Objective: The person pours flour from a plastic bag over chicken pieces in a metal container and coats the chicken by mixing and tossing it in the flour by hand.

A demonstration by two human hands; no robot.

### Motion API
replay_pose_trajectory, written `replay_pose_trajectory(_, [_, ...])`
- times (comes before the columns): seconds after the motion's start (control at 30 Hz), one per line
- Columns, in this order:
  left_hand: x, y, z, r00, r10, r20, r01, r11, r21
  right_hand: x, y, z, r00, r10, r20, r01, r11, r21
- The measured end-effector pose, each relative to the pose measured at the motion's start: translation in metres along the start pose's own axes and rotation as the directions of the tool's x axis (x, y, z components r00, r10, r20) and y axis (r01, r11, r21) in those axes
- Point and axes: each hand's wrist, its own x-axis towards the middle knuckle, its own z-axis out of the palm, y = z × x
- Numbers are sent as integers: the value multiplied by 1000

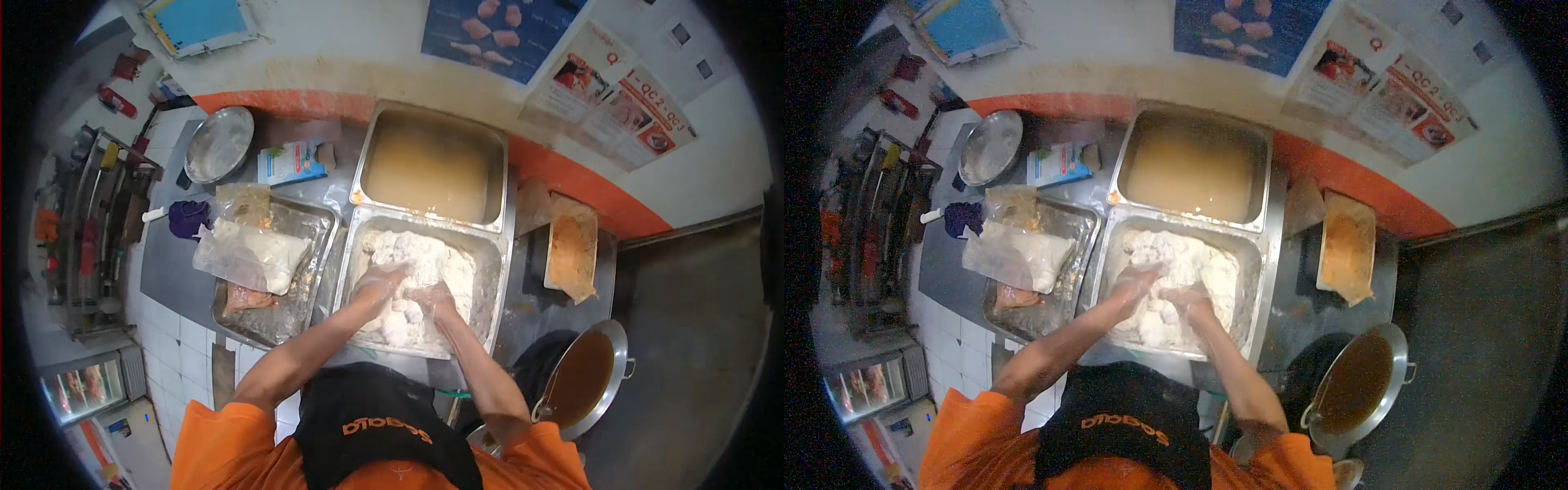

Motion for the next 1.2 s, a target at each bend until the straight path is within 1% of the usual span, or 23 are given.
replay_pose_trajectory(0.03, [4,-2,-1,999,-33,-19,32,996,-77,1,-3,4,991,-133,-27,135,984,119])
replay_pose_trajectory(0.1, [0,-23,-11,989,-141,-47,128,968,-216,-18,-34,11,977,-156,-145,128,974,-186])
replay_pose_trajectory(0.13, [-12,-6,-14,958,-251,137,284,882,-377,-33,-70,17,968,-208,-138,164,947,-277])
replay_pose_trajectory(0.23, [-30,7,-19,942,-201,270,313,818,-482,-55,-75,24,950,-242,-197,119,864,-489])
replay_pose_trajectory(0.3, [-42,-11,-30,961,155,231,-94,963,-254,-81,-94,12,958,-256,-130,170,870,-463])
replay_pose_trajectory(0.37, [-82,37,-8,999,15,48,12,857,-515,-101,-98,11,914,-393,-98,341,876,-341])
replay_pose_trajectory(0.4, [-84,34,-11,951,262,167,-232,956,-180,-105,-92,17,898,-423,-125,389,893,-227])
replay_pose_trajectory(0.43, [-88,43,-11,829,489,273,-530,842,102,-109,-95,26,879,-449,-161,437,893,-111])
replay_pose_trajectory(0.47, [-100,54,-7,895,344,286,-440,791,425,-116,-107,36,947,-285,-146,268,956,-123])
replay_pose_trajectory(0.5, [-106,55,5,911,283,300,-305,952,25,-112,-88,43,911,-380,-158,339,911,-234])
replay_pose_trajectory(0.53, [-112,56,16,923,222,313,-95,923,-374,-100,-50,49,867,-470,-163,397,851,-343])
replay_pose_trajectory(0.6, [-111,43,39,970,154,189,-59,901,-431,-72,-8,61,888,-410,-209,371,906,-202])
replay_pose_trajectory(0.63, [-108,33,44,985,117,124,-48,887,-460,-58,-5,66,943,-255,-213,274,960,64])
replay_pose_trajectory(0.7, [-74,14,34,891,417,180,-407,909,-93,-57,-2,70,947,-260,-186,283,953,111])
replay_pose_trajectory(0.77, [-68,70,54,991,55,123,12,876,-482,-72,-19,69,904,-425,-45,378,845,-379])
replay_pose_trajectory(0.8, [-25,14,36,911,155,383,208,630,-748,-72,-28,64,896,-438,74,384,677,-628])
replay_pose_trajectory(0.83, [-39,25,45,931,102,350,184,697,-693,-72,-38,59,875,-445,191,406,458,-791])
replay_pose_trajectory(0.93, [-92,54,75,970,-52,238,168,848,-503,-81,-26,57,775,-610,162,443,343,-828])
replay_pose_trajectory(0.97, [-78,56,78,801,146,581,367,647,-668,-80,-25,54,729,-665,159,450,292,-844])
replay_pose_trajectory(1.0, [-58,52,78,520,419,744,612,424,-667,-80,-25,54,680,-715,163,456,239,-857])
replay_pose_trajectory(1.07, [-60,47,69,520,444,730,620,393,-680,-59,-11,61,673,-739,7,436,389,-811])
replay_pose_trajectory(1.13, [-77,51,63,952,17,306,168,807,-566,-21,10,56,695,-679,-238,469,678,-566])
replay_pose_trajectory(1.2, [-101,65,60,908,52,415,254,721,-645,14,8,22,801,-457,-387,447,886,-123])
